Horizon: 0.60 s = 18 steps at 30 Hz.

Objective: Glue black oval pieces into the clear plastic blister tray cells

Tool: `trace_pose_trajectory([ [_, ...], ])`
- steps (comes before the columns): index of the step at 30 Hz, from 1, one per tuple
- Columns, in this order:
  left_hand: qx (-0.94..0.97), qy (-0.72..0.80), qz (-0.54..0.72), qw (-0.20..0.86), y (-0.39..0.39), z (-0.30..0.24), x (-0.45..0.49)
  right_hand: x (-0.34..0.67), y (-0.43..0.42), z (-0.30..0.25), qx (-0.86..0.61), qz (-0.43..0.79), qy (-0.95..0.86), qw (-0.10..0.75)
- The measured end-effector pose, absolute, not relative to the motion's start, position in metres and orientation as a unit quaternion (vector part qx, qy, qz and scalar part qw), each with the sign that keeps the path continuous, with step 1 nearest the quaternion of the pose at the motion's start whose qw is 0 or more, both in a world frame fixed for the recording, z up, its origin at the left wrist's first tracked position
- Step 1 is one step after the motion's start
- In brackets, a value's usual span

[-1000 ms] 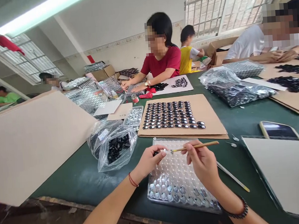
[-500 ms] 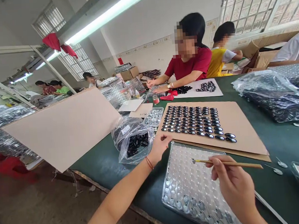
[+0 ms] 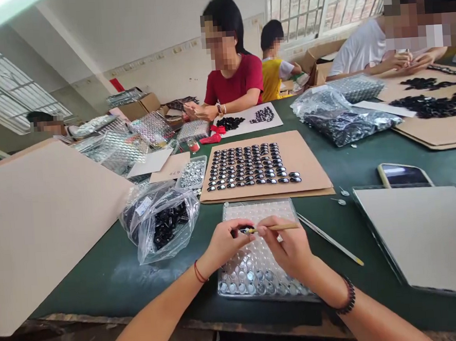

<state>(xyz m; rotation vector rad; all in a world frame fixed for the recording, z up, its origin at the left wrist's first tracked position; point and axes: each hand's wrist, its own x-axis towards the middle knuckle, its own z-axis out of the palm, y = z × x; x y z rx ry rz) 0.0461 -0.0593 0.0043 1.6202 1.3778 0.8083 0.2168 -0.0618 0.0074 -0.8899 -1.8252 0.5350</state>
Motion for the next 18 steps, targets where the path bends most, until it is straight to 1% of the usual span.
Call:
trace_pose_trajectory([
  [4, 0.644, 0.558, 0.301, 0.428, -0.0563, 0.0069, 0.0457, 0.2153, -0.0597, 0.0067, -0.362, 0.186, -0.791, 0.457],
  [12, 0.657, 0.553, 0.289, 0.424, -0.0555, 0.0088, 0.0449, 0.2147, -0.0598, 0.0043, -0.341, 0.126, -0.829, 0.424],
  [18, 0.659, 0.549, 0.289, 0.426, -0.0541, 0.0056, 0.0428, 0.2143, -0.0594, 0.0047, -0.342, 0.112, -0.835, 0.415],
])
